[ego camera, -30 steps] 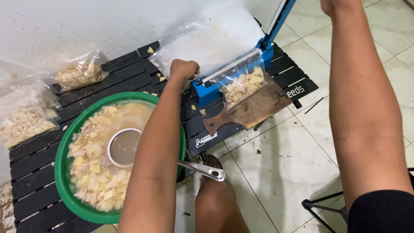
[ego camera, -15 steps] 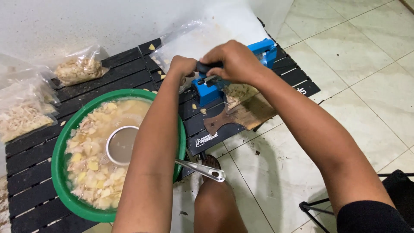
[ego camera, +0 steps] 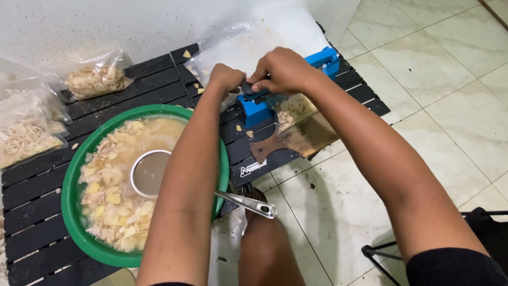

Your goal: The person scoops pieces of dried fruit from a bowl using a mesh strainer and transfers them into a plastic bag, then uses a heat sealer to close the bag.

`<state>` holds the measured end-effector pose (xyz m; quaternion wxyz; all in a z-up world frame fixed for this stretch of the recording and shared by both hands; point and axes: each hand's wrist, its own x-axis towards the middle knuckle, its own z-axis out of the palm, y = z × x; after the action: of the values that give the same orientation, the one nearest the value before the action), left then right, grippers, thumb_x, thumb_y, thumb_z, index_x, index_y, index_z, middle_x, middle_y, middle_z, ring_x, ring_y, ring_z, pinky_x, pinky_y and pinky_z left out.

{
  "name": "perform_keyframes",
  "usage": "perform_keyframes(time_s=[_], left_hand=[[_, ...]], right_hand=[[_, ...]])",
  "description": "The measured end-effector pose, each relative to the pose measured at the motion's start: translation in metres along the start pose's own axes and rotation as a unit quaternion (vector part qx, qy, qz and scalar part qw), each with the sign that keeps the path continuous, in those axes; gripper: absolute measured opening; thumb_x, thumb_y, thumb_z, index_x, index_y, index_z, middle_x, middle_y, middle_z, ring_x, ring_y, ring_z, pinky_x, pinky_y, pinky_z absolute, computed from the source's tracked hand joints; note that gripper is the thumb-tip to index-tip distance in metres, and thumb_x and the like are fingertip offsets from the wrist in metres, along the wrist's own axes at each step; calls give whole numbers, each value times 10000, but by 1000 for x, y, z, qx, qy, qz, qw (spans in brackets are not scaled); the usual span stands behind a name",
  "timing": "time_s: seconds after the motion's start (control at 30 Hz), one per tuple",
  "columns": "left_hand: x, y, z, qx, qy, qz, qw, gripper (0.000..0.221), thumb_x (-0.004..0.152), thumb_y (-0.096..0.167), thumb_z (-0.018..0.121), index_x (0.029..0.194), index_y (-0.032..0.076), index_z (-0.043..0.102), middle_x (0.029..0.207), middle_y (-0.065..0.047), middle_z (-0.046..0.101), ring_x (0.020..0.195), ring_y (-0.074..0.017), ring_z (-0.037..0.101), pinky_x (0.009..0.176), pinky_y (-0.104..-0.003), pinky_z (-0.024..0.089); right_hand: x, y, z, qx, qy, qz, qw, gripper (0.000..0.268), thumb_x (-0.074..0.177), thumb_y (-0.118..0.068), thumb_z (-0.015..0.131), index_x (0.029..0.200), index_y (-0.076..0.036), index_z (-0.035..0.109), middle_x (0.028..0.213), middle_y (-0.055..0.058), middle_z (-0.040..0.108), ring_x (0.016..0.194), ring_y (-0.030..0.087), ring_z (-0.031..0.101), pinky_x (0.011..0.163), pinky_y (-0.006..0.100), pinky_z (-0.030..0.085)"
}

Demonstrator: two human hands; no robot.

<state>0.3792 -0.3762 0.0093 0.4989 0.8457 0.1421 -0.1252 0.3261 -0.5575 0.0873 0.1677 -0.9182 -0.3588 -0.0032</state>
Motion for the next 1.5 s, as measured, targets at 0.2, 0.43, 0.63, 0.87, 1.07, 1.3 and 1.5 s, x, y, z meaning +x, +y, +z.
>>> perform_keyframes(time_s=[0.2, 0.43, 0.63, 0.87, 1.07, 1.3, 1.5], left_hand=[[-84, 47, -48, 128, -109, 11, 986, 386, 1009, 349, 615, 1091, -22, 687, 1216, -113, 750, 923, -260, 764, 786, -435, 610], [-116, 55, -56, 170, -153, 23, 973, 424, 967, 339, 733, 1283, 59, 700, 1328, -143, 709, 1154, -310, 730, 930, -514, 635], [-47, 29, -23, 239, -185, 7, 953, 463, 1049, 420, 571, 1168, -27, 562, 1589, -128, 480, 1006, -302, 759, 721, -512, 596], [19, 19, 0, 421, -268, 103, 860, 442, 1015, 210, 414, 634, 174, 192, 619, -20, 177, 642, -199, 85, 680, -410, 125], [-10, 40, 15, 521, -263, 163, 795, 248, 949, -12, 422, 840, 94, 618, 631, -18, 116, 614, -180, 70, 600, -383, 150], [-37, 26, 17, 365, -151, 82, 915, 453, 885, -11, 504, 1127, 365, 432, 636, -24, 155, 611, -145, 97, 557, -377, 159], [3, 17, 31, 423, -150, 133, 884, 369, 828, 10, 527, 1078, 228, 688, 623, -40, 179, 602, -165, 138, 567, -395, 169]], right_hand=[[27, -16, -9, 8, -53, 96, 994, 199, 781, -177, 925, 950, -106, 846, 892, 85, 796, 845, 242, 762, 695, 415, 635], [46, -31, -17, -125, -125, 223, 959, 217, 746, -354, 969, 897, -243, 859, 880, -10, 789, 854, 222, 713, 659, 455, 567], [80, -1, 13, -367, -167, 269, 875, 798, 670, -732, 875, 685, -173, 305, 683, 9, 185, 569, 208, 178, 544, 393, 173], [92, 6, 19, -404, -164, 279, 856, 723, 794, -497, 879, 1356, -102, 654, 1360, 159, 641, 1186, 453, 651, 948, 639, 586], [88, 16, 11, -411, -180, 282, 848, 871, 628, -856, 838, 983, -64, 771, 907, 64, 683, 848, 284, 696, 653, 440, 595], [100, 23, 15, -389, -206, 285, 851, 706, 680, -698, 914, 983, -80, 757, 864, 67, 645, 786, 277, 641, 655, 430, 540], [89, 36, 9, -355, -214, 284, 865, 778, 656, -842, 835, 744, -82, 692, 698, 60, 523, 634, 261, 510, 571, 425, 452]])
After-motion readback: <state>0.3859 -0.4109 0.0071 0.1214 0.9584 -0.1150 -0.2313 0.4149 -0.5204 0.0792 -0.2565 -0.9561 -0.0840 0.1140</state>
